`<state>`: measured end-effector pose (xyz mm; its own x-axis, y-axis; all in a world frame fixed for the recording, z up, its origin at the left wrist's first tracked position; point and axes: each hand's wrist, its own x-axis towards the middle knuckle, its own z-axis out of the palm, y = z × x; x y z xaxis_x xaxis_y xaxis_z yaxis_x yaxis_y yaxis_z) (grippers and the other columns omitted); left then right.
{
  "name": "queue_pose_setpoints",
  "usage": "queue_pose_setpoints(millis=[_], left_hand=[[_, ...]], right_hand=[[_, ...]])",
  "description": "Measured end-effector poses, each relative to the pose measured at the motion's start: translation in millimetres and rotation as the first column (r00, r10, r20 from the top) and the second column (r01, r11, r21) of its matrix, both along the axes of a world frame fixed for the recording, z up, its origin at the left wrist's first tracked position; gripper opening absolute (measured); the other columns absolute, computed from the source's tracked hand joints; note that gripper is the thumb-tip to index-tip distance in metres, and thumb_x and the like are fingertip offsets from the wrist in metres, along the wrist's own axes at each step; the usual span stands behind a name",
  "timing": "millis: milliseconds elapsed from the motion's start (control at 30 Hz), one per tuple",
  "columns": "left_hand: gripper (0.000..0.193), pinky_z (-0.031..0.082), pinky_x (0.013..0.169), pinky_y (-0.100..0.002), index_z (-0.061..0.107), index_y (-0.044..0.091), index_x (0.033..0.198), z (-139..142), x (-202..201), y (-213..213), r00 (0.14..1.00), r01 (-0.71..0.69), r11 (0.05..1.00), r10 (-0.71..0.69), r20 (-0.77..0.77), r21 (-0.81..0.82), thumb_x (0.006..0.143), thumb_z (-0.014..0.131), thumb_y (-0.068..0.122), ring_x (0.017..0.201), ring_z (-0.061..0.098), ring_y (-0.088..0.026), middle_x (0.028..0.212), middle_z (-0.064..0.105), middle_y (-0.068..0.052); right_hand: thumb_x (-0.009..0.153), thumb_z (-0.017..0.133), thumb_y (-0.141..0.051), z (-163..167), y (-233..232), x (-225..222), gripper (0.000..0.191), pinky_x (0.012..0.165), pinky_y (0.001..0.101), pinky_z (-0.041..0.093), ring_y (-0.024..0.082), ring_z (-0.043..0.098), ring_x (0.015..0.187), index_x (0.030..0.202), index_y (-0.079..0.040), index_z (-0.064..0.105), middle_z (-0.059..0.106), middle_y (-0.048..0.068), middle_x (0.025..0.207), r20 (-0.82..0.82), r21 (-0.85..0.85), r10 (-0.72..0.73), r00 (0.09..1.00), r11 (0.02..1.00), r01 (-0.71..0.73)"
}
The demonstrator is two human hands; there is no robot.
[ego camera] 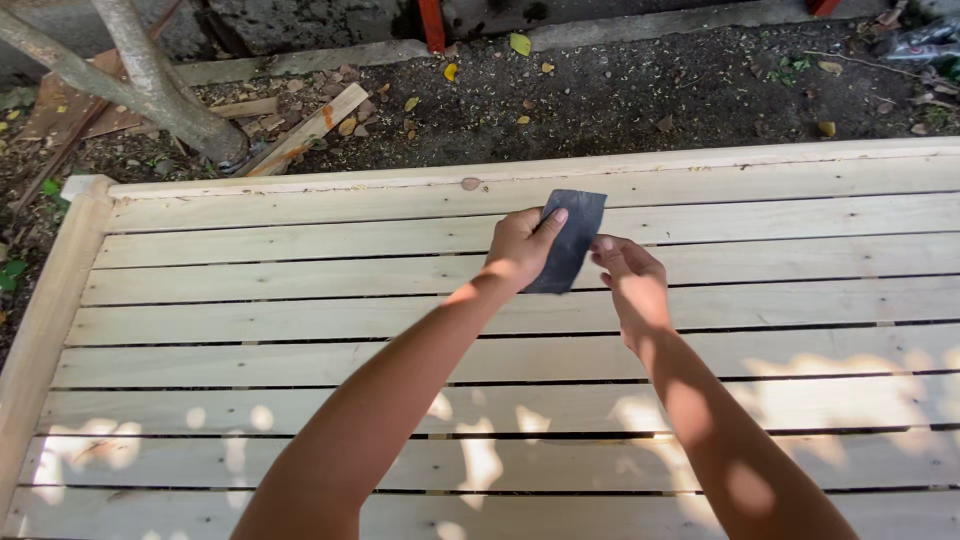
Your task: The person sands the slatted surface of a wooden panel outdoors, rubbing a sanding block by hand back and forth across the planks. They reposition the block, switch to a sheet of sandpaper, and continue sanding different sections of the panel.
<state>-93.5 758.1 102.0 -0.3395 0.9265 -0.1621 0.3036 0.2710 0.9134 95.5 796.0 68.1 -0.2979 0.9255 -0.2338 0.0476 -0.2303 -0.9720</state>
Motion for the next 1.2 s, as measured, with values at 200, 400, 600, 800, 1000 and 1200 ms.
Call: queue_pose_setpoints(millis=[200,400,600,800,1000,1200], left_hand=[[0.054,0.038,0.115,-0.056,0.051,0.013,0.15,-116,102,-29,0.671,0.501,0.857,-0.297,-0.679,0.121,0.096,0.057,0.019,0.148,0.043,-0.035,0.163,0.041,-0.013],[0.058,0.016,0.125,-0.062,0.042,0.02,0.156,-154,112,-71,0.695,0.483,0.875,-0.364,-0.62,0.029,0.101,0.053,0.035,0.157,0.026,-0.028,0.168,0.031,-0.002],[0.059,0.014,0.121,-0.061,0.033,0.025,0.16,-154,-24,-169,0.57,0.431,0.894,-0.376,-0.73,-0.125,0.103,0.047,0.033,0.156,0.017,-0.03,0.171,0.02,-0.001],[0.058,0.017,0.121,-0.059,0.03,0.032,0.16,-143,-174,-252,0.629,-0.209,0.929,-0.112,-0.769,-0.307,0.103,0.037,0.035,0.156,0.02,-0.031,0.171,0.019,0.0],[0.068,0.015,0.117,-0.064,0.028,0.016,0.16,-146,-78,-194,0.623,-0.011,0.939,-0.262,-0.737,-0.343,0.096,0.045,0.033,0.153,0.013,-0.035,0.169,0.017,-0.007],[0.067,0.007,0.125,-0.056,0.032,0.021,0.161,-134,148,-97,0.692,0.54,0.823,-0.554,-0.463,-0.177,0.099,0.048,0.041,0.158,0.016,-0.028,0.168,0.024,-0.002]], right_hand=[[0.106,0.053,-0.017,-89,-73,62,0.029,0.099,0.0425,0.049,0.034,0.059,0.115,0.126,0.0,0.065,0.058,0.018,0.131,0.415,0.56,-0.553,0.722,0.781,0.276],[0.102,0.056,-0.014,-114,-93,59,0.029,0.106,0.0501,0.045,0.042,0.055,0.125,0.125,0.001,0.066,0.059,0.021,0.137,0.571,0.708,-0.613,0.547,0.704,0.05],[0.105,0.055,-0.018,-100,-96,58,0.034,0.11,0.0517,0.041,0.041,0.052,0.131,0.133,-0.003,0.064,0.055,0.02,0.145,0.57,0.709,-0.579,0.583,0.705,0.006],[0.102,0.056,-0.024,-95,-94,50,0.036,0.115,0.0547,0.03,0.038,0.048,0.136,0.132,-0.008,0.066,0.055,0.016,0.146,0.675,0.657,-0.547,0.495,0.751,-0.065],[0.103,0.055,-0.023,-99,-94,51,0.037,0.117,0.0543,0.03,0.038,0.049,0.133,0.134,-0.007,0.065,0.054,0.016,0.147,0.649,0.65,-0.538,0.537,0.76,-0.024],[0.106,0.05,-0.018,-107,-95,59,0.04,0.113,0.05,0.042,0.041,0.05,0.135,0.142,-0.003,0.058,0.05,0.021,0.148,0.42,0.69,-0.59,0.689,0.701,0.18]])
